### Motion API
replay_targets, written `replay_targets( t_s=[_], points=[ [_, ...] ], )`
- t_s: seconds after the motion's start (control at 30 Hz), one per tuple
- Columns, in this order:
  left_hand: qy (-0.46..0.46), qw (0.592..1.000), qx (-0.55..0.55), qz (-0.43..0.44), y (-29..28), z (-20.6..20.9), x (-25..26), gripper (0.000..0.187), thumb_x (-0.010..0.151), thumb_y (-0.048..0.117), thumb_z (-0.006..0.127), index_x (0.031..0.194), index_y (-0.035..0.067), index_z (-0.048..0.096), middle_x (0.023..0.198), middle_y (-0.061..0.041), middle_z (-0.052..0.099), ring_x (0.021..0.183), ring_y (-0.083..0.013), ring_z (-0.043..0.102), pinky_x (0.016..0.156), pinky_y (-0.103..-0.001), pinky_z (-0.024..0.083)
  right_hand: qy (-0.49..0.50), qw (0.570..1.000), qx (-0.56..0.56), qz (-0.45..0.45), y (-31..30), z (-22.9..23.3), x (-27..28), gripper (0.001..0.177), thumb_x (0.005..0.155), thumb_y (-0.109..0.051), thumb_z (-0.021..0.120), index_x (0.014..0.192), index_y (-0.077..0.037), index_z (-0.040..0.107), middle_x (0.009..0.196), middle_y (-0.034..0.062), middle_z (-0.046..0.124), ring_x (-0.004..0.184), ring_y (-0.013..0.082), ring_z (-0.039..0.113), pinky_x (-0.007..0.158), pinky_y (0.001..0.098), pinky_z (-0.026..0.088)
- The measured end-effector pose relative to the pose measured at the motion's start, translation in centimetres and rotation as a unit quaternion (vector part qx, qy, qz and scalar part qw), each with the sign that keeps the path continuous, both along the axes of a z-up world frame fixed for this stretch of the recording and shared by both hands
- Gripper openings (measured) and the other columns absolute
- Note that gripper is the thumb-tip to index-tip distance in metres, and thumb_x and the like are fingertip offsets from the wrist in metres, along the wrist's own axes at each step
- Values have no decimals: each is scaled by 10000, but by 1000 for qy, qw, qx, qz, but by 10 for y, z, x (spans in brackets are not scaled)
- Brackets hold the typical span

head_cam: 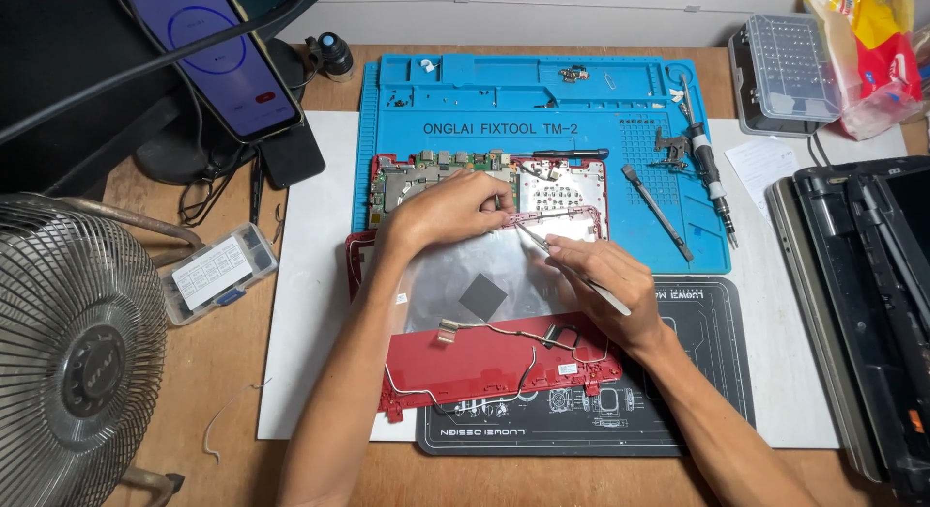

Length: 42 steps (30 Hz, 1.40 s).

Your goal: The person removes the bezel from a laptop screen and sets it aside. They then use tweezers to carefully peel off a protective film from the back of the red screen assembly, working along the edges and over the circuit board area.

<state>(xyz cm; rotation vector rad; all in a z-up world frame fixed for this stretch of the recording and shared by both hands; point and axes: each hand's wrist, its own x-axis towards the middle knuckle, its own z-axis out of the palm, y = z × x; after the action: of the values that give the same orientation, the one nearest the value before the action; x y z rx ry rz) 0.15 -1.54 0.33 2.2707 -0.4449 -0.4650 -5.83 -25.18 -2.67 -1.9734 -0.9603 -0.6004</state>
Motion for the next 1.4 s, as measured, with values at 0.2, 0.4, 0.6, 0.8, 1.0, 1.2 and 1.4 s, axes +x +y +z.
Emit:
replay_targets(
  t_s=[0.2,0.4,0.6,0.8,1.0,1.2,1.4],
  points=[
    [7,1000,0,3,2,3,-2,112,849,111,649,864,73,753,599,-57,624,640,-244,627,888,-519,521,10,1000,3,7,-2,0,0,93,950,-1,730,977,-74,781,984,93,822,683,278,740,646,347,573],
    [-5,1000,6,14,2,6,-5,108,857,102,659,866,85,766,597,-52,627,633,-256,639,914,-525,519,11,1000,-3,6,-4,-6,1,90,946,-5,736,975,-79,779,972,83,823,693,263,749,663,339,585],
    [-61,997,32,32,-6,-3,-22,112,885,86,648,926,70,751,722,-119,641,766,-333,654,933,-550,504,50,999,13,-2,-6,-16,4,67,947,-27,739,985,-72,771,945,89,820,737,271,769,675,343,598],
    [-249,963,68,80,-15,-29,-69,255,914,35,611,1161,72,663,1101,-126,477,977,-352,626,824,-468,554,107,993,53,-16,-4,-23,10,70,935,-13,771,988,-52,750,910,110,814,741,278,777,651,345,600],
    [-369,917,121,96,-20,-54,-96,337,927,25,586,1255,86,634,1127,-139,573,1085,-309,603,987,-454,447,147,987,57,-23,-6,-29,13,90,919,-58,798,995,-75,753,903,96,816,770,270,786,659,333,604],
    [-393,899,159,110,-28,-53,-110,443,886,19,628,1328,47,615,1259,-222,613,1260,-365,561,1160,-573,309,150,986,65,-25,-11,-29,14,80,929,-32,775,985,-46,720,919,126,808,809,314,787,696,370,609],
    [-388,896,190,105,-29,-56,-112,524,880,42,628,1399,67,565,1327,-231,574,1294,-387,520,1145,-605,308,137,988,64,-17,-12,-31,16,86,928,14,755,976,-13,690,911,145,794,832,341,784,727,394,614]
  ],
)
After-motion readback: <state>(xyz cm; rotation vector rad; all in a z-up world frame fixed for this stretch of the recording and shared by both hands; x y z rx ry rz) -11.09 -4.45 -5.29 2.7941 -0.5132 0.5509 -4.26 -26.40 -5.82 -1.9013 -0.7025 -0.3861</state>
